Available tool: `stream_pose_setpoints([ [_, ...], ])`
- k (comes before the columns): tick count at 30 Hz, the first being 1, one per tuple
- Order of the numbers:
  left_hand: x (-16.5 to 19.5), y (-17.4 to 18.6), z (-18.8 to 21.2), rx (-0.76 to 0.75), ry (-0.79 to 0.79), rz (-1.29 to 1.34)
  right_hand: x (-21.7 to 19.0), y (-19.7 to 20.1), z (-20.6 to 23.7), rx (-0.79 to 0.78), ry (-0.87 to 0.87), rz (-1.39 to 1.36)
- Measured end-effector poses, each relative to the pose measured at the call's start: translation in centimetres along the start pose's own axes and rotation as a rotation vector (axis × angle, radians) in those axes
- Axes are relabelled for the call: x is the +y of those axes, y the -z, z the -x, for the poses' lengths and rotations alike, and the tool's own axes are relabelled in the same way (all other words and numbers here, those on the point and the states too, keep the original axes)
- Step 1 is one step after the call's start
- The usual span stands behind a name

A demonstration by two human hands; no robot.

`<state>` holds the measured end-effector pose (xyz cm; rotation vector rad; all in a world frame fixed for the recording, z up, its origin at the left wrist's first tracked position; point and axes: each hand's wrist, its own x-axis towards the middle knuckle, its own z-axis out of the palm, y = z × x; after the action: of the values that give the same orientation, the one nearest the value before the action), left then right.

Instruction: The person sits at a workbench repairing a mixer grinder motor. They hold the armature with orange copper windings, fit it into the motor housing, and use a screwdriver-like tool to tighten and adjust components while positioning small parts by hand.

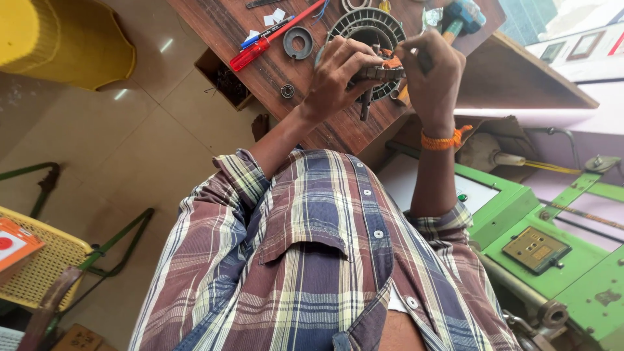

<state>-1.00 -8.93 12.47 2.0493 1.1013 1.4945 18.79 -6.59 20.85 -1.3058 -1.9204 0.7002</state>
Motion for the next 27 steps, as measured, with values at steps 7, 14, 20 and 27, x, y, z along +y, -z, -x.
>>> stream_pose_setpoints([
  [7, 2.4, 0.6, -2.3, 0.025, 0.308, 0.060, 1.1, -1.4, -2.7, -0.015, 0.047, 0.075],
  [14, -0.1, -0.8, -5.1, -0.145, 0.505, 0.079, -0.1, -2.1, -1.8, 0.069, -0.046, 0.066],
  [20, -2.8, 4.4, -4.6, -0.530, 0.645, 0.921, -4.3, -1.5, 2.2, -0.038, 0.056, -0.017],
  [27, -3.7, 5.0, -7.1, -0.802, 0.504, 0.726, -5.3, -4.7, 4.9, -0.021, -0.219, -0.095],
])
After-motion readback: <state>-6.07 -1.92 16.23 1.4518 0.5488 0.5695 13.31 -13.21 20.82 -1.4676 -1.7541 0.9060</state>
